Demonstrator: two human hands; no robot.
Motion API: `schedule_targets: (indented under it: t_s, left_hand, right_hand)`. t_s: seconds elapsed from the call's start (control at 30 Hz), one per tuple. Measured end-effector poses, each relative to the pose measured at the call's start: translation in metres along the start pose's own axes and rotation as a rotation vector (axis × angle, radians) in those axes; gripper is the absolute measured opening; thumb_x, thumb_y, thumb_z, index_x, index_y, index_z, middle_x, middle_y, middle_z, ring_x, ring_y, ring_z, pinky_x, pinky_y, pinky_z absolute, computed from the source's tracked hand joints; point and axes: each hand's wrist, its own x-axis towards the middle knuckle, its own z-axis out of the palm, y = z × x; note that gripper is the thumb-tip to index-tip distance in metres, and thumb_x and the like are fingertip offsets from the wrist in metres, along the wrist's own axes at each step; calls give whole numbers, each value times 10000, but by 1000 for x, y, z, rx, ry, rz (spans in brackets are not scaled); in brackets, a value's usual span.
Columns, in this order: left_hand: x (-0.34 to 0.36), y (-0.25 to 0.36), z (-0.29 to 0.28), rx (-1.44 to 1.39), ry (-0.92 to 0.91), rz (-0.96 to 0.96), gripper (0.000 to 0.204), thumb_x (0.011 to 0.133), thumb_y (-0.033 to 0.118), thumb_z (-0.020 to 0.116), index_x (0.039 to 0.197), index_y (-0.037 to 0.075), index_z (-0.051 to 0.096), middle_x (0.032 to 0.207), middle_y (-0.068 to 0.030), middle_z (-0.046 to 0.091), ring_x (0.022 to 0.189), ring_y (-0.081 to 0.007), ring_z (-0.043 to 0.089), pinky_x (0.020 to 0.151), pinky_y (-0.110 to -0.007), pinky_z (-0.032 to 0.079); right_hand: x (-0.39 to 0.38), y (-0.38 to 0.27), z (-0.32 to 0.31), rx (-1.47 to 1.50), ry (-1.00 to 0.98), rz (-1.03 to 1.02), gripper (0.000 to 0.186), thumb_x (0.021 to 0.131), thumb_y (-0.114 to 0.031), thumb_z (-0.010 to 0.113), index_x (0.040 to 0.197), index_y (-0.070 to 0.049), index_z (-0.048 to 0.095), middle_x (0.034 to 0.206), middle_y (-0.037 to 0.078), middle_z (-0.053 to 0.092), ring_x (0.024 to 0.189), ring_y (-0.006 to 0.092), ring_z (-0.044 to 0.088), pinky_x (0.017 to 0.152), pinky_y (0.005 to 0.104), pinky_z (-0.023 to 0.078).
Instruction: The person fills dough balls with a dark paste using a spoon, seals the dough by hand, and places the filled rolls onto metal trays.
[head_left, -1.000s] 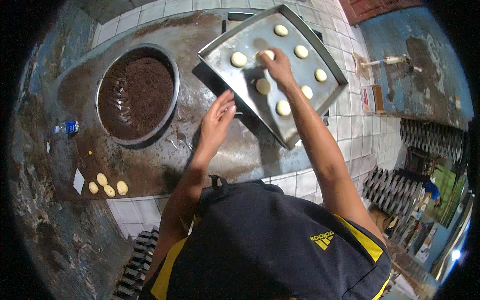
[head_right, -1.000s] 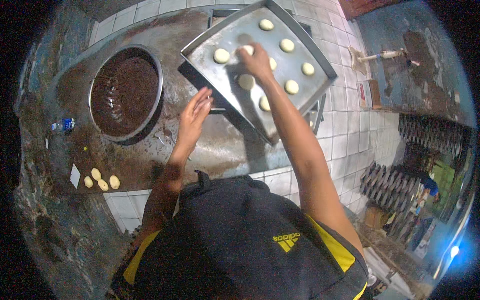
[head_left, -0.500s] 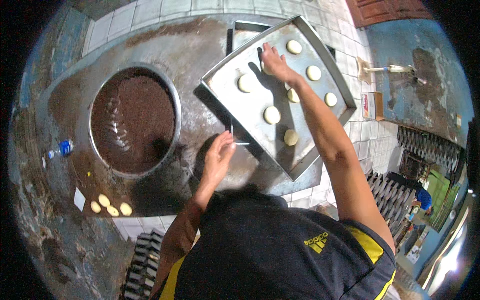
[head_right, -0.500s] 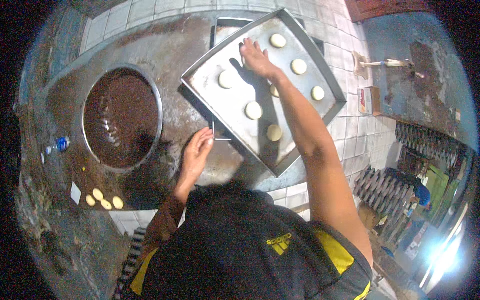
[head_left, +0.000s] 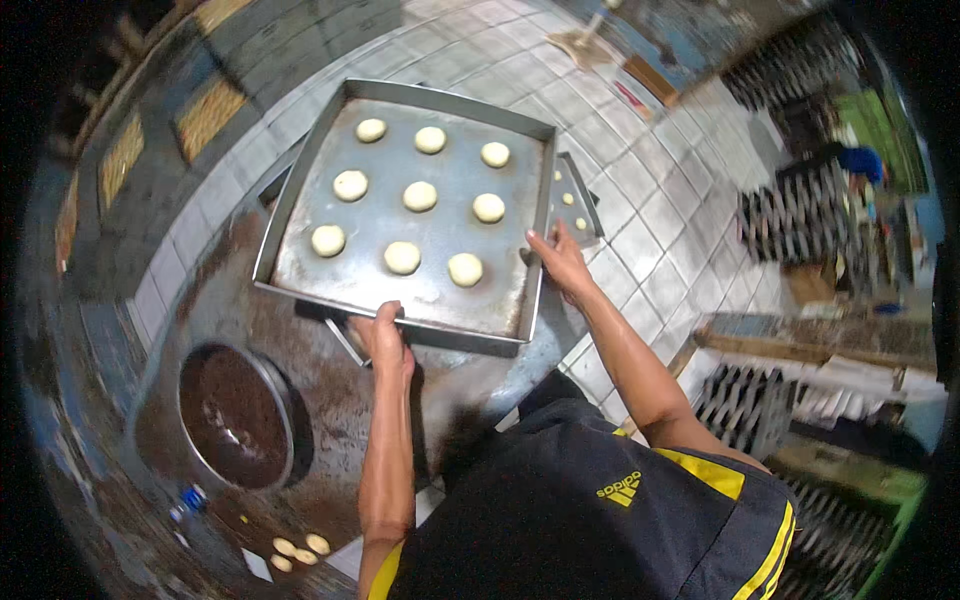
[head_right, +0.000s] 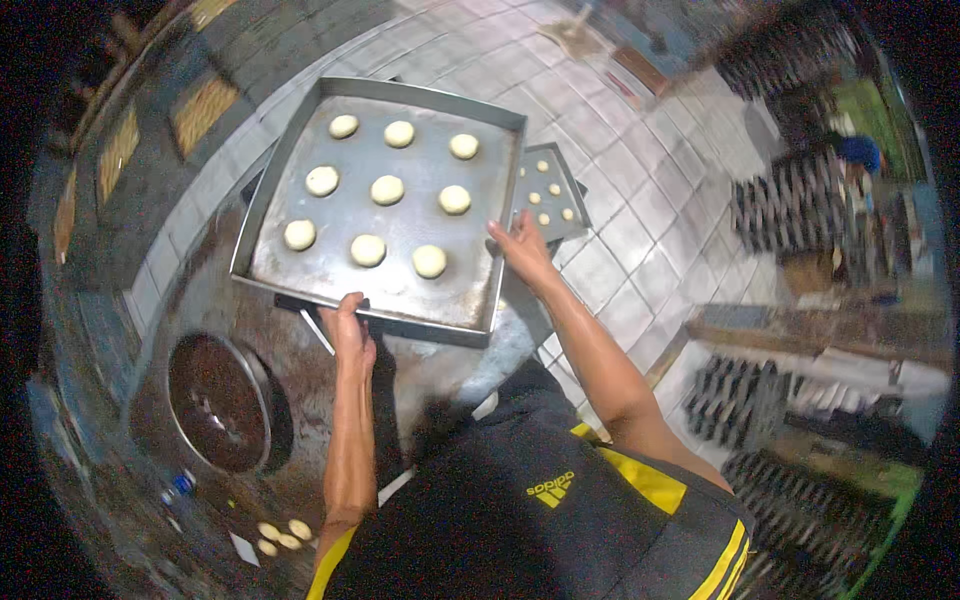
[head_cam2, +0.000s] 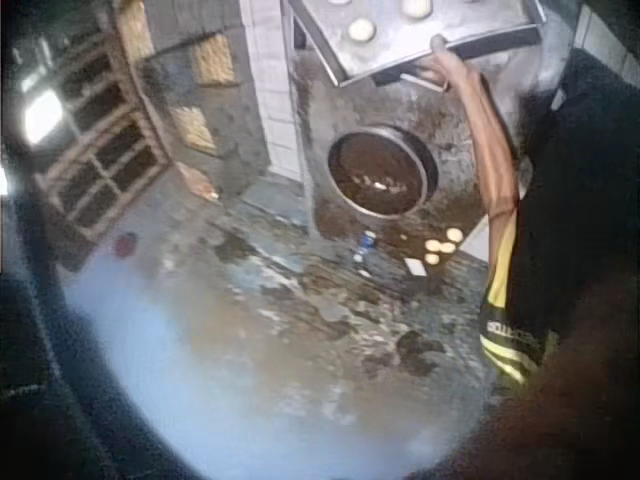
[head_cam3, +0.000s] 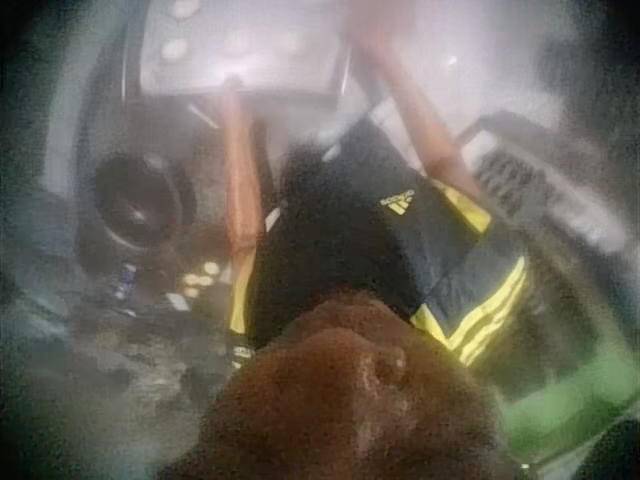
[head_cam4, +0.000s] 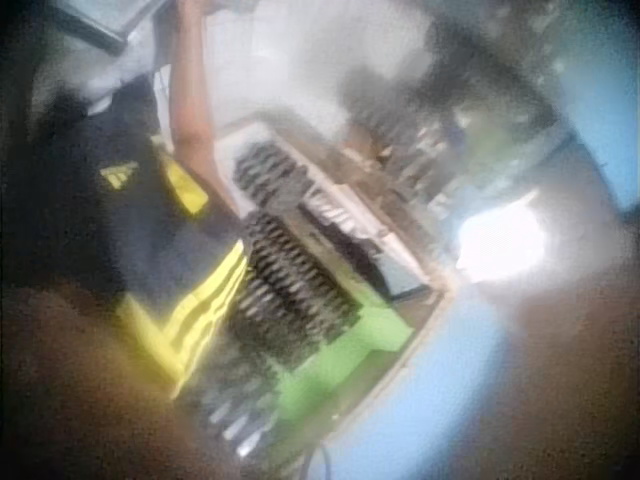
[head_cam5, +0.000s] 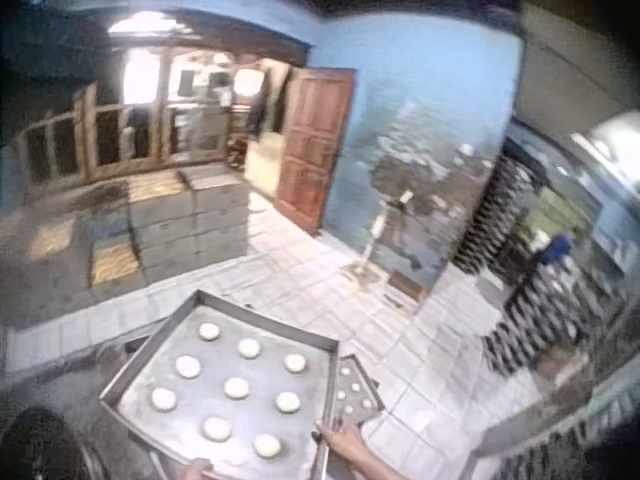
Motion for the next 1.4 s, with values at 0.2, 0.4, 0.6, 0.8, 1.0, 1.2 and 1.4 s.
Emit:
schedule_targets:
  t_s: [0.2,0.4,0.6,0.8,1.0,1.2,1.4]
  left_hand:
    - [-5,-23,113,150,-148,19,667,776,-34,592,1406,-42,370,1236,-127,554,1106,-247,558,990,-353,434]
    - [11,-102,231,813,-339,194,836,987,452,607,1572,-9,227,1556,-262,361,1465,-372,323,1194,-470,235]
    - [22,-145,184,1694,176,482,800,992,475,500,1612,72,196,1673,-170,186,1537,-419,120,1218,-591,68]
    - [31,-164,175,1916,265,621,817,1015,651,293,1600,83,248,1656,-96,278,1539,-341,186,1221,-564,71]
    - [33,-162,176,1839,258,539,901,982,741,179,1562,73,346,1604,-137,371,1522,-355,223,1215,-572,83]
    - [29,-162,163,1849,143,506,811,1023,633,175,1577,51,281,1634,-192,259,1519,-381,201,1219,-597,112]
    - [21,-157,134,1680,157,438,833,1015,643,208,1612,64,153,1675,-163,136,1542,-355,118,1238,-562,87]
  right_hand:
    - [60,30,-115,485,-103,362,694,888,-325,756,1386,71,477,1398,167,545,1268,276,547,1091,418,426]
    - [128,118,-305,966,-228,191,309,865,-79,688,1141,42,617,1121,128,692,1042,253,677,980,407,547]
    - [187,208,-432,799,41,409,390,864,-95,653,1222,44,585,1182,135,677,1078,290,662,1006,428,521]
    - [288,341,-452,649,107,598,245,837,-141,712,1043,-21,657,967,60,711,916,232,693,838,417,571]
    - [408,431,-370,605,-57,496,349,864,-135,703,1179,-27,600,1016,47,692,888,204,678,782,398,569]
    - [508,495,-309,484,-60,553,463,850,-77,682,1291,-71,545,1110,43,666,961,210,661,817,392,570]
    - [536,543,-296,536,81,498,511,852,-33,668,1343,-73,537,1140,47,648,1009,198,639,886,354,533]
